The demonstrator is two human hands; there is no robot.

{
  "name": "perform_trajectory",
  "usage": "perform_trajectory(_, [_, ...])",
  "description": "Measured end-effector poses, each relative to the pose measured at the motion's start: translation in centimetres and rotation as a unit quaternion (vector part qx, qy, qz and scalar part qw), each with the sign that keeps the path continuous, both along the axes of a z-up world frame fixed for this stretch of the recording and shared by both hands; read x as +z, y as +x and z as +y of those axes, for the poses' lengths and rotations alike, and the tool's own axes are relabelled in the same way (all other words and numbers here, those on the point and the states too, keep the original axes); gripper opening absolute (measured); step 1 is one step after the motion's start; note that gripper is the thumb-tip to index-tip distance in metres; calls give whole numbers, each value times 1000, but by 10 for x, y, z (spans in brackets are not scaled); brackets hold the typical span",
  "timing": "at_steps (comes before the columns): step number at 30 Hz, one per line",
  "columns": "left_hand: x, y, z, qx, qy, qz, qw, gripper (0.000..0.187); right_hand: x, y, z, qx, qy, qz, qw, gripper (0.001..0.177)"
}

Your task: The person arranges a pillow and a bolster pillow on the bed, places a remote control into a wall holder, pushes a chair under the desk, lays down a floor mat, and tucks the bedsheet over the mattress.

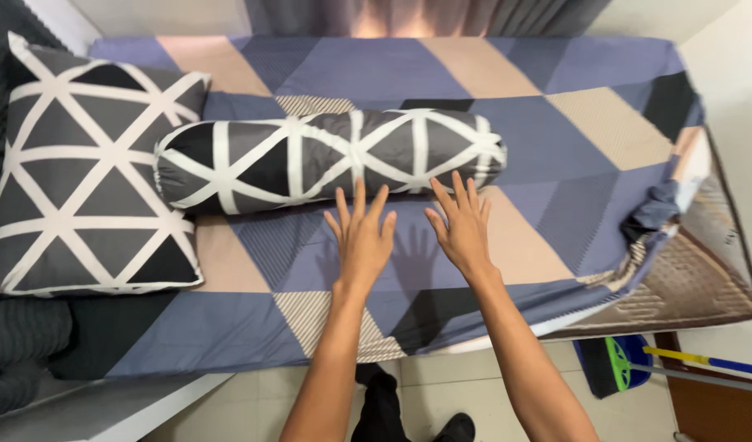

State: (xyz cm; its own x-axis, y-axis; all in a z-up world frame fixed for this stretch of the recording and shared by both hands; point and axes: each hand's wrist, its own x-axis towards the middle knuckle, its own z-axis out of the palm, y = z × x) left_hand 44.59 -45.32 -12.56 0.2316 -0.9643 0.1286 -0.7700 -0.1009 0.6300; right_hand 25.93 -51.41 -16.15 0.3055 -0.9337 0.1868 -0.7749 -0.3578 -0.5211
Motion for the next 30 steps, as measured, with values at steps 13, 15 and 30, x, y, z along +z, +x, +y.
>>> perform_trajectory(13, [27,-190,86,-31,17,66,997,39,40,-198,111,-154,-1,-65,986,46])
perform_trajectory(15, [27,-228,105,-40,22,75,996,39,42,-233,132,-173,-8,-101,980,43])
perform_trajectory(30, [51,-397,176,-238,58,69,967,37,88,-385,259,-417,5,-305,856,36])
